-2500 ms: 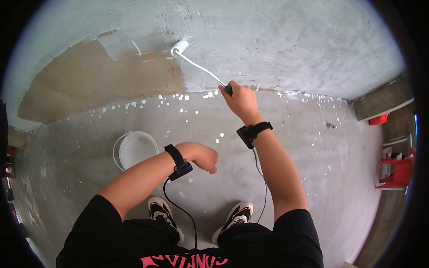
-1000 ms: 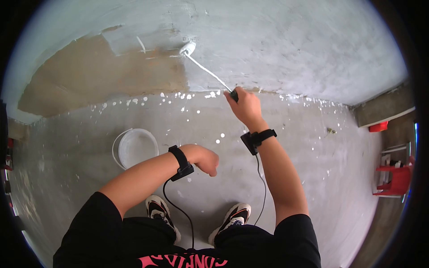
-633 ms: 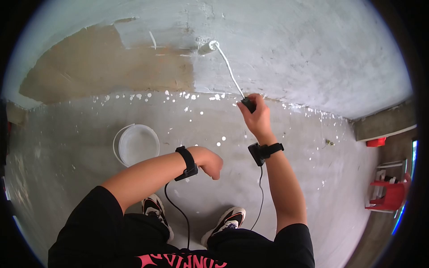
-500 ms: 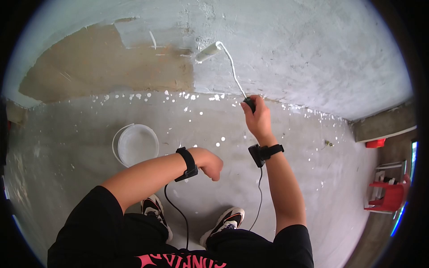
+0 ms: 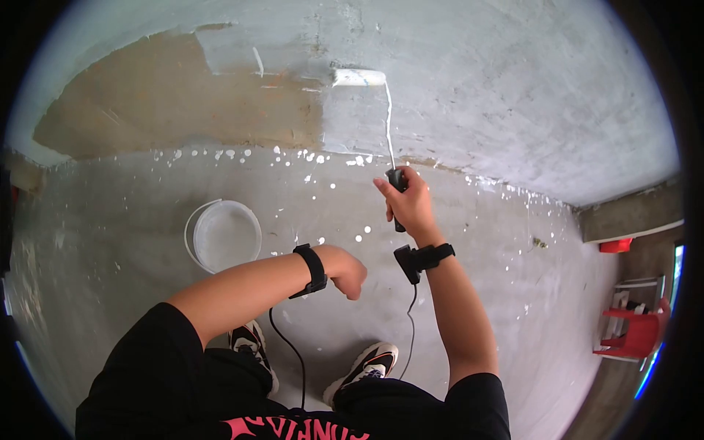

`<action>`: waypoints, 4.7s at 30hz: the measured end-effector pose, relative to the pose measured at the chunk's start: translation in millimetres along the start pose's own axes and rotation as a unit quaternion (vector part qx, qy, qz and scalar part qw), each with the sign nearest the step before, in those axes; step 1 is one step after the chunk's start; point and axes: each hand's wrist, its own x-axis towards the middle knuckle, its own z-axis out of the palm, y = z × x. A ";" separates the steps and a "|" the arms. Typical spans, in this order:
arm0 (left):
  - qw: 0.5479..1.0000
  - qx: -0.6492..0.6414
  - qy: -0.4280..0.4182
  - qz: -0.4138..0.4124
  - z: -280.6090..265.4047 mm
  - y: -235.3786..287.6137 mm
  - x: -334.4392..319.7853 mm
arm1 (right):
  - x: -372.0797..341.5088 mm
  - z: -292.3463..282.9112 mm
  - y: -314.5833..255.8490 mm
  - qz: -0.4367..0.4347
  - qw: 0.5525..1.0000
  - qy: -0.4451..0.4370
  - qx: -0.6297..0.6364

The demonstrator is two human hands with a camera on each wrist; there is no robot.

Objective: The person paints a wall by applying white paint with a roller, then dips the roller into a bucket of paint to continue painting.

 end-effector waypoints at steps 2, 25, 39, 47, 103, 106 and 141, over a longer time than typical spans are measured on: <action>1.000 -0.001 -0.004 0.001 0.6 -0.8 2.4 | 4.6 1.8 6.4 -0.003 0.999 -0.008 0.041; 0.999 -0.029 0.025 0.032 19.6 -26.2 10.9 | 60.0 41.4 24.7 -0.105 0.994 0.026 -0.026; 0.997 -0.051 0.044 0.046 21.1 -25.8 13.4 | 53.7 32.6 21.4 -0.100 0.993 0.047 -0.051; 0.998 -0.035 0.030 0.031 23.1 -26.5 18.9 | 60.1 26.2 24.4 -0.093 0.995 0.002 -0.027; 0.998 -0.025 0.038 0.033 21.8 -14.4 13.9 | 13.3 16.9 -9.2 -0.051 0.997 0.055 0.026; 0.999 -0.015 0.033 0.031 20.4 -13.5 15.6 | -5.3 25.1 -20.1 0.000 0.999 0.012 0.047; 0.999 0.020 0.012 0.046 41.9 -22.2 17.1 | -4.1 82.3 -56.5 0.033 0.993 0.111 -0.028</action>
